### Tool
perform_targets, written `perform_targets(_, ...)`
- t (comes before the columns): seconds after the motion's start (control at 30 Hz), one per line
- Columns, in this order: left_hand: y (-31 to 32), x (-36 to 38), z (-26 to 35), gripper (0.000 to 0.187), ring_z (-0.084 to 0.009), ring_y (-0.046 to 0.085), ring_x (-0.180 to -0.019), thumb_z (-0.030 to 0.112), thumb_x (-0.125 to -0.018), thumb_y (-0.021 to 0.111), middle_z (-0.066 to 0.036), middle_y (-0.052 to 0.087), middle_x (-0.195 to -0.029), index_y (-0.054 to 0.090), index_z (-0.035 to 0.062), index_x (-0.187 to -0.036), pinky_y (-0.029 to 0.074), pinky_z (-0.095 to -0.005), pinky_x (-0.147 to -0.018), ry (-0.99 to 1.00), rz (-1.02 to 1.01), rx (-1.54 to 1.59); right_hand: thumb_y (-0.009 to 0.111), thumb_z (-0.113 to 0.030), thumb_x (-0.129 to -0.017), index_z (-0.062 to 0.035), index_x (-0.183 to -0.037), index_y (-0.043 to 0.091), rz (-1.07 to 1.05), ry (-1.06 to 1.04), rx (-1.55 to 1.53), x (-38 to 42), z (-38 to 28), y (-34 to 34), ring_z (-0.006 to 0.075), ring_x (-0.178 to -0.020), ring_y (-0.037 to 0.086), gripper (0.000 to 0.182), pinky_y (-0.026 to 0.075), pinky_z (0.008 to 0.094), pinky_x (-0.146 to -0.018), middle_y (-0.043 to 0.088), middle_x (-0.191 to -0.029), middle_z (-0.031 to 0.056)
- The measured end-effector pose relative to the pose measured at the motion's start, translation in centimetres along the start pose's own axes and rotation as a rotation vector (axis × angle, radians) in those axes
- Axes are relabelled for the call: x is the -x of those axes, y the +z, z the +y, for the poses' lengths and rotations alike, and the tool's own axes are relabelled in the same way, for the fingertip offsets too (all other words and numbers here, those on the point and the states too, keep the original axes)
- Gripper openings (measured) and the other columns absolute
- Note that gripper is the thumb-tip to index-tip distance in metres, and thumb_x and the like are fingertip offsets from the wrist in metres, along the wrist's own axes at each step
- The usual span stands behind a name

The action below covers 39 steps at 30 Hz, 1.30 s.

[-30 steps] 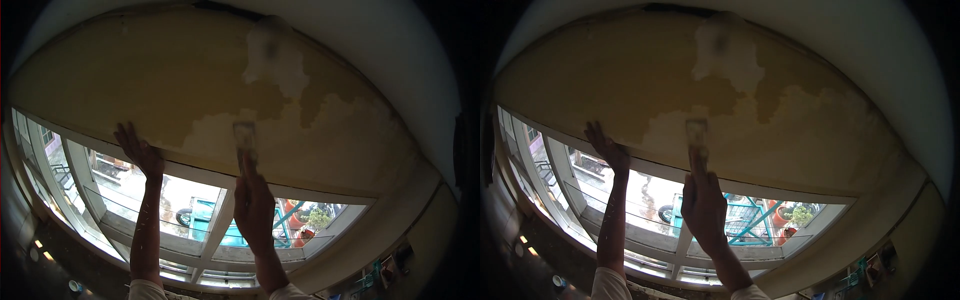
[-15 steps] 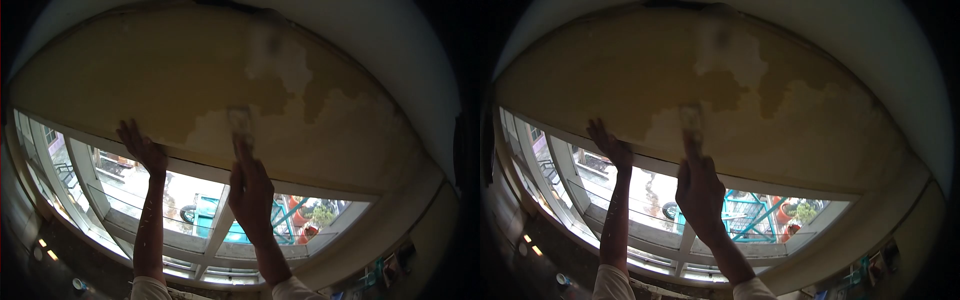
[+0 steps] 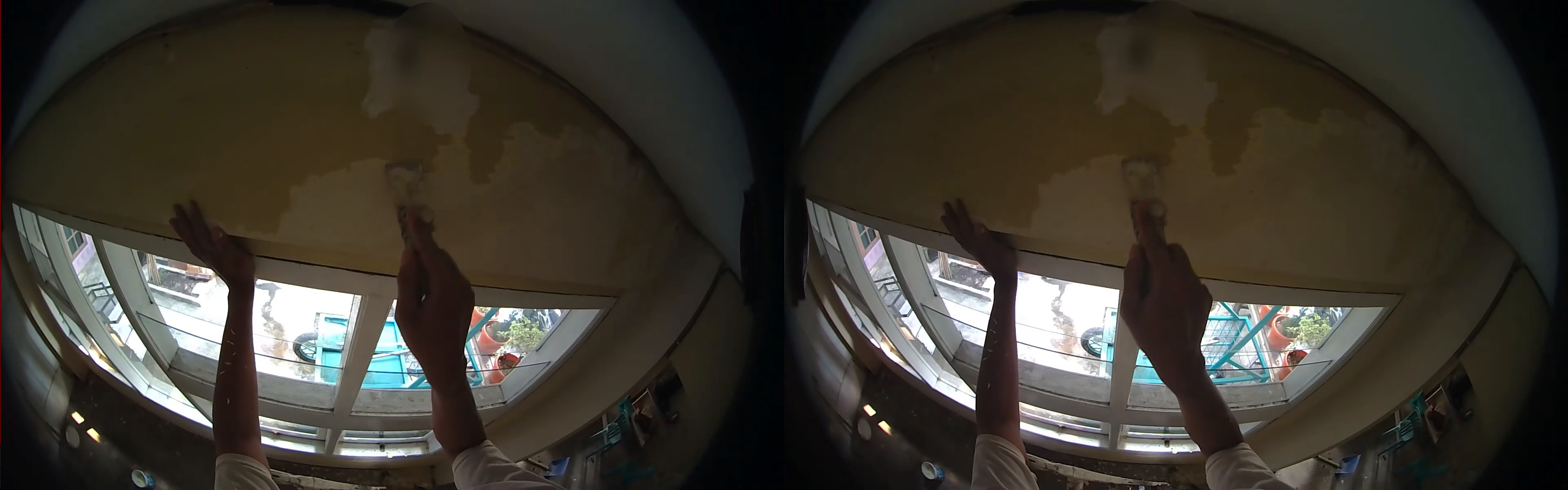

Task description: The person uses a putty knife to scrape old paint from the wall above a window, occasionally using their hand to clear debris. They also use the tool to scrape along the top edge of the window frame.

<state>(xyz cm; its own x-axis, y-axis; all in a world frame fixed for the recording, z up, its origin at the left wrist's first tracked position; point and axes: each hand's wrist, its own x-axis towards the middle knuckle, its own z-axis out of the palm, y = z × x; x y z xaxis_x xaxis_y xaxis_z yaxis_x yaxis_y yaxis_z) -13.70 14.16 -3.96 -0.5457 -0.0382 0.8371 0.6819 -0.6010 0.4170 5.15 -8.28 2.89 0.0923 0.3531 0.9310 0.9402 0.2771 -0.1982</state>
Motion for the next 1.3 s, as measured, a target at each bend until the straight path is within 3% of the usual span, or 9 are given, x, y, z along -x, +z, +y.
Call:
perform_targets(0.07,0.0,-0.1,0.0,0.063,-0.0405,0.018,-0.136,0.048,-0.098,0.013,-0.017,0.027,-0.146,0.037,0.0061,-0.138,0.016,-0.0556,-0.109,-0.011,-0.003,0.005,0.050,-0.013,-0.092,-0.0078,-0.130,0.051,-0.191,0.215,0.021,2.1,-0.4,-0.3,0.0170,-0.066,0.060,0.038,0.048,0.0300,-0.063,0.064,-0.085,0.0133)
perform_targets(0.1,0.0,-0.2,0.0,0.062,-0.0405,0.018,-0.136,0.048,-0.098,0.014,-0.017,0.028,-0.146,0.037,0.0061,-0.138,0.016,-0.0556,-0.109,-0.007,0.007,0.014,0.050,-0.012,-0.092,-0.0098,-0.130,0.051,-0.007,0.025,0.033,2.6,0.0,0.7,0.0135,-0.056,0.051,0.038,0.043,0.0279,-0.055,0.059,-0.075,0.0092)
perform_targets(0.2,0.1,-0.2,-0.4,0.061,-0.0406,0.018,-0.136,0.046,-0.098,0.014,-0.017,0.029,-0.146,0.037,0.0063,-0.138,0.016,-0.0556,-0.109,0.018,0.018,-0.003,0.053,-0.014,-0.089,-0.0171,-0.136,0.044,-0.016,0.024,0.003,2.0,1.0,1.2,0.0184,-0.052,0.058,0.048,0.049,0.0316,-0.044,0.054,-0.071,0.0103)
perform_targets(0.53,0.1,-0.2,-0.4,0.056,-0.0409,0.020,-0.136,0.040,-0.100,0.015,-0.017,0.030,-0.145,0.031,0.0040,-0.140,0.016,-0.0548,-0.110,0.130,0.028,-0.098,0.053,-0.012,-0.088,-0.0192,-0.132,0.049,0.054,-0.035,0.020,2.1,1.6,0.4,0.0223,-0.053,0.058,0.045,0.049,0.0352,-0.048,0.054,-0.072,0.0117)
perform_targets(0.6,0.1,-0.1,-0.4,0.055,-0.0404,0.020,-0.135,0.039,-0.100,0.016,-0.016,0.031,-0.145,0.031,0.0043,-0.140,0.017,-0.0541,-0.110,0.137,0.022,-0.105,0.050,-0.012,-0.092,-0.0111,-0.129,0.052,0.006,0.032,-0.003,-0.3,1.1,-0.1,0.0254,-0.079,0.066,0.037,0.051,0.0331,-0.066,0.065,-0.097,0.0181)
perform_targets(0.73,0.3,-0.3,-0.7,0.054,-0.0396,0.021,-0.135,0.038,-0.100,0.016,-0.016,0.030,-0.145,0.033,0.0043,-0.139,0.017,-0.0536,-0.110,0.224,0.050,-0.142,0.050,-0.013,-0.092,-0.0097,-0.128,0.053,-0.108,0.110,0.051,-1.5,0.5,-1.1,0.0243,-0.083,0.067,0.035,0.052,0.0335,-0.072,0.065,-0.104,0.0177)
perform_targets(0.8,0.1,-0.3,-0.1,0.054,-0.0393,0.021,-0.136,0.038,-0.100,0.016,-0.016,0.030,-0.145,0.034,0.0046,-0.139,0.017,-0.0537,-0.110,0.166,0.043,-0.116,0.056,-0.010,-0.087,-0.0186,-0.129,0.053,0.067,-0.073,0.014,1.4,3.2,-0.5,0.0210,-0.052,0.058,0.043,0.048,0.0326,-0.049,0.056,-0.069,0.0107)
perform_targets(0.83,0.0,-0.3,0.0,0.054,-0.0391,0.020,-0.136,0.038,-0.100,0.016,-0.016,0.030,-0.145,0.035,0.0049,-0.138,0.017,-0.0538,-0.110,0.108,0.036,-0.083,0.056,-0.010,-0.087,-0.0177,-0.125,0.056,0.097,-0.058,-0.004,2.2,3.5,-0.8,0.0197,-0.051,0.057,0.040,0.047,0.0313,-0.049,0.055,-0.064,0.0082)
perform_targets(1.3,0.2,0.0,-0.5,0.061,-0.0425,0.018,-0.136,0.045,-0.099,0.012,-0.017,0.029,-0.145,0.036,0.0054,-0.138,0.017,-0.0561,-0.109,0.100,0.015,-0.077,0.061,-0.009,-0.083,-0.0178,-0.121,0.060,0.079,-0.148,0.080,-1.5,3.3,-2.8,0.0146,-0.048,0.055,0.040,0.046,0.0286,-0.047,0.056,-0.060,0.0054)
